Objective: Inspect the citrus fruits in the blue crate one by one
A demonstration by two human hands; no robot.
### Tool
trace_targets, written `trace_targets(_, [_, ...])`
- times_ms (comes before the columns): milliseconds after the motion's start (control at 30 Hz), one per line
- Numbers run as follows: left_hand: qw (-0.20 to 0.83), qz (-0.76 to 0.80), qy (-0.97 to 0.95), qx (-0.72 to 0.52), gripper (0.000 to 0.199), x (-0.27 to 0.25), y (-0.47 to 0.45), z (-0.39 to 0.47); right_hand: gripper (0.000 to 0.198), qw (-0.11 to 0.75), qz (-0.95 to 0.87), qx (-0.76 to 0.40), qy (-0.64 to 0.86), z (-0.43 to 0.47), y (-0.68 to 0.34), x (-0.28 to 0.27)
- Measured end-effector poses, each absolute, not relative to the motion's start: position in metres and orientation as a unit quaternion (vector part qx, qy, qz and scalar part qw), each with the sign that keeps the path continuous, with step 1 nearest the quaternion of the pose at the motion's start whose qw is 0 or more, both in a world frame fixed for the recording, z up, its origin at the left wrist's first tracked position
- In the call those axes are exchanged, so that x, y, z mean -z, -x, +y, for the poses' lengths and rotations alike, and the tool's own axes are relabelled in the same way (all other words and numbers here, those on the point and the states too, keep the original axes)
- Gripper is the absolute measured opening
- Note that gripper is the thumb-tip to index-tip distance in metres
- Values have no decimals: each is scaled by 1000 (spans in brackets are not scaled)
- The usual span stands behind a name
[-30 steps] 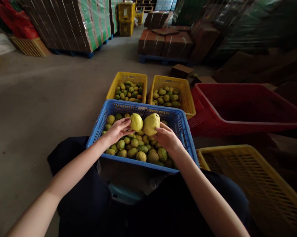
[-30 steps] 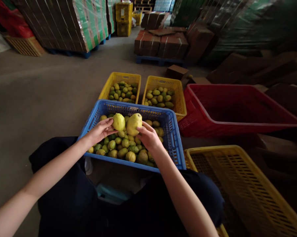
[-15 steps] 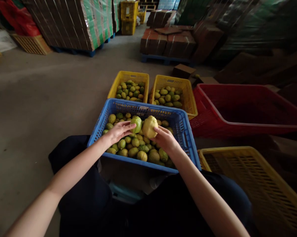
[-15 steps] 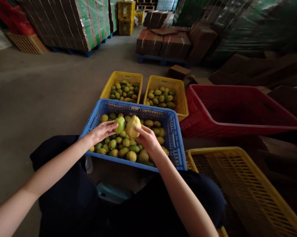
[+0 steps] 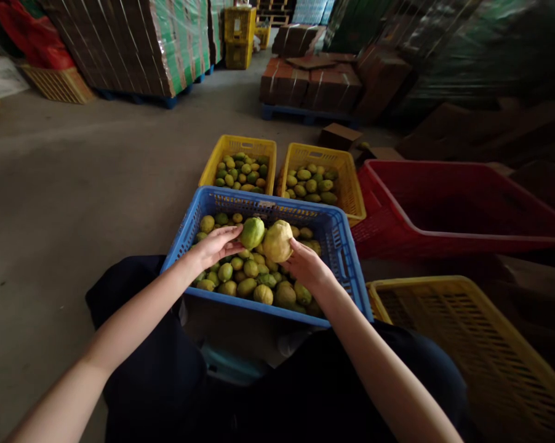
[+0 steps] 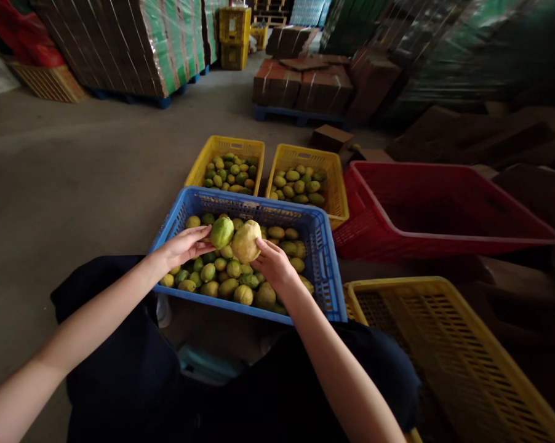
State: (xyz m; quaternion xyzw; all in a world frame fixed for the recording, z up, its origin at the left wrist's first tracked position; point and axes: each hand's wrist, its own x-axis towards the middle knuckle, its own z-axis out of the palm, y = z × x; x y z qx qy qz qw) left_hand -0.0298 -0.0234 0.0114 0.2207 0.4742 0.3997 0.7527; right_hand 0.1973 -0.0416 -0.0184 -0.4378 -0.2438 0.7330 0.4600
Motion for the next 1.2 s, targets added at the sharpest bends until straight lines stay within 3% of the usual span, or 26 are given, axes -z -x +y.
trace_targets(200, [721,511,-208,-420,24,-9,29,-21,10,454,-208,-752,431,-40,-196,15])
trace_targets(333, [730,497,-231,-408,18,-11,25,-25,14,439,-219,-756,434,-41,-194,18])
trace_targets(433, [753,449,-304,-372,20,-11,22,-30,27,431,-268,-753,418,-47,-191,18])
trace_targets(533, [732,430,-387,-360,36,-6,21,-34,42,424,-324,-734,421,-53,-187,14])
trace_targets(667, [608,452,-531,-380,57,-2,23,-35,58,422,-419,-639,488,-57,-185,9])
trace_targets(800, [389,418,-712,-409,57,-8,27,-38,72,472,-546,-483,496,-57,-186,9])
trace_targets(900, [270,383,-782,-412,57,-14,29,-41,68,484,-630,-364,486,-58,-187,10])
trace_targets(967, [242,376,-793,-413,58,-16,30,-43,63,484,-661,-302,487,-59,-188,9])
trace_targets(1067, [291,386,-768,-421,57,-21,29,-45,62,491,-667,-281,485,-60,-189,7])
trace_targets(1200, [490,414,-629,-440,54,-31,26,-46,64,510,-583,-424,469,-60,-189,2])
